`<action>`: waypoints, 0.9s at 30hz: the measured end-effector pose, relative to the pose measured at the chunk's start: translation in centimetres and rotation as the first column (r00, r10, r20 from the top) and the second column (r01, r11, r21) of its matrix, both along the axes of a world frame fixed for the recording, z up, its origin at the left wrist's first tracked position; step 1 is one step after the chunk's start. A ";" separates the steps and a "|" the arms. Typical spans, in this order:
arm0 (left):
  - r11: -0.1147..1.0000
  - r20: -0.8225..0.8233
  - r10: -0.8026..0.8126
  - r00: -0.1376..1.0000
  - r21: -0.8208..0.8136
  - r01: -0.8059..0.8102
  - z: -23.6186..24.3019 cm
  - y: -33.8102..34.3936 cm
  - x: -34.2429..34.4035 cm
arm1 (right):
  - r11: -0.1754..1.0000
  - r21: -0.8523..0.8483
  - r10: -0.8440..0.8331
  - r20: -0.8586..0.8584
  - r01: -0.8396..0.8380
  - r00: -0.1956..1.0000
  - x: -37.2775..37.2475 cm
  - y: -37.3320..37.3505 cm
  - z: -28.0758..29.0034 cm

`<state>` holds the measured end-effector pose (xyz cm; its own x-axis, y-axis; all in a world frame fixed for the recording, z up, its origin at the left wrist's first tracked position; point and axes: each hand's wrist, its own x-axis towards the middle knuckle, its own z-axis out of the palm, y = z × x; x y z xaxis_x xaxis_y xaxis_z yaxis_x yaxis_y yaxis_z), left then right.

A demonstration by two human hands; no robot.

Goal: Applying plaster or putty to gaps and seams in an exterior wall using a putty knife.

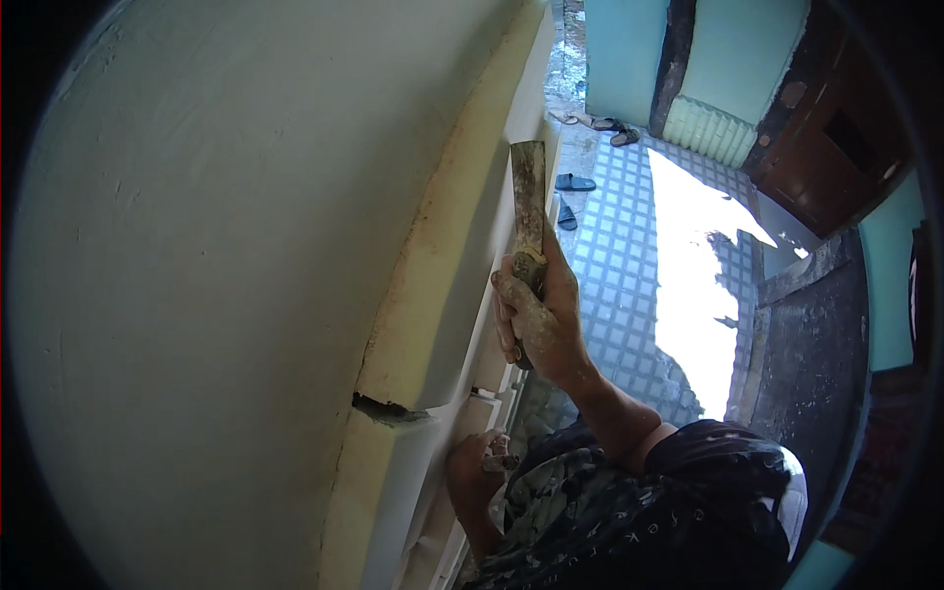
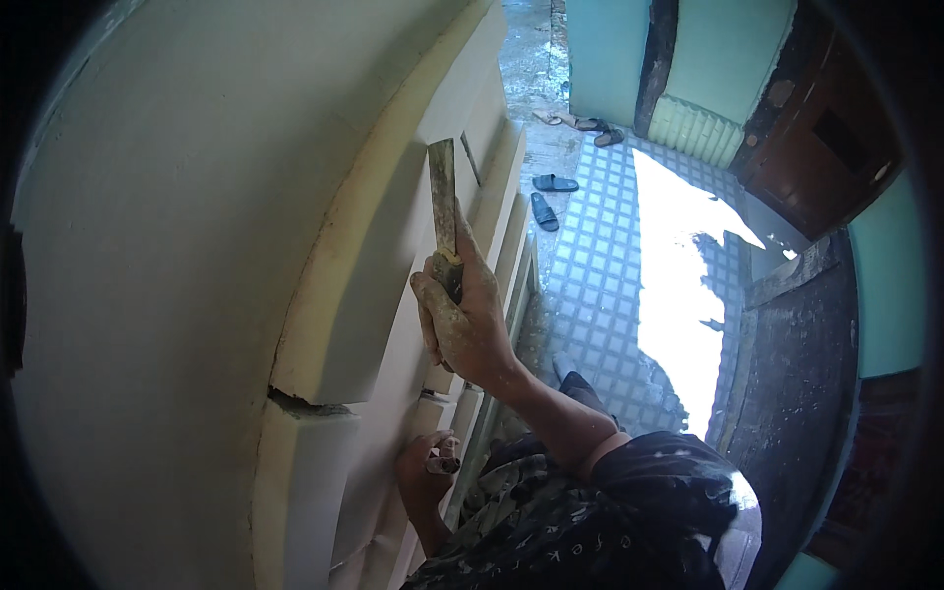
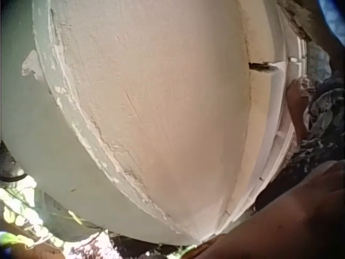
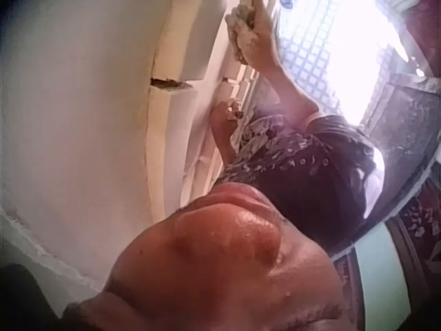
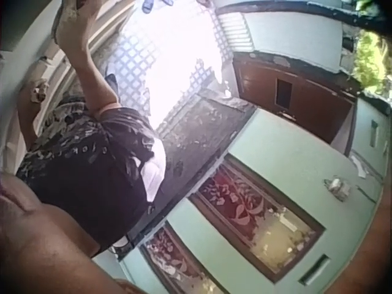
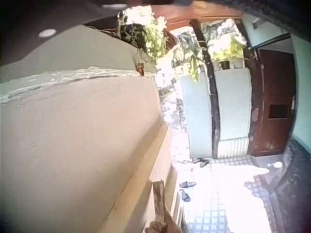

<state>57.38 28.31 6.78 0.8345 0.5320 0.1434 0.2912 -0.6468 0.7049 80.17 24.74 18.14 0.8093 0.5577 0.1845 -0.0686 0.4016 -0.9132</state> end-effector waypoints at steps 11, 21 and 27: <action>0.999 0.013 -0.038 0.999 0.004 0.038 0.0 -0.3 0.6 | 0.986 0.154 0.115 -0.292 -0.072 0.950 -1.9 -1.0 -3.0; 0.998 -0.076 0.031 0.997 0.049 -0.027 0.4 -0.6 0.5 | 0.940 0.332 0.165 -0.248 -0.077 0.955 -4.5 -0.5 -2.6; 0.998 -0.048 0.067 0.997 0.009 -0.067 0.1 -0.7 0.7 | 0.934 0.348 0.181 -0.258 -0.084 0.949 1.2 -0.3 -2.2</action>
<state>58.09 27.63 6.90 0.8030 0.5861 0.1079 0.3679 -0.6299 0.6840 81.42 24.46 15.92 0.7775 0.6103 0.1517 -0.3759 0.6445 -0.6658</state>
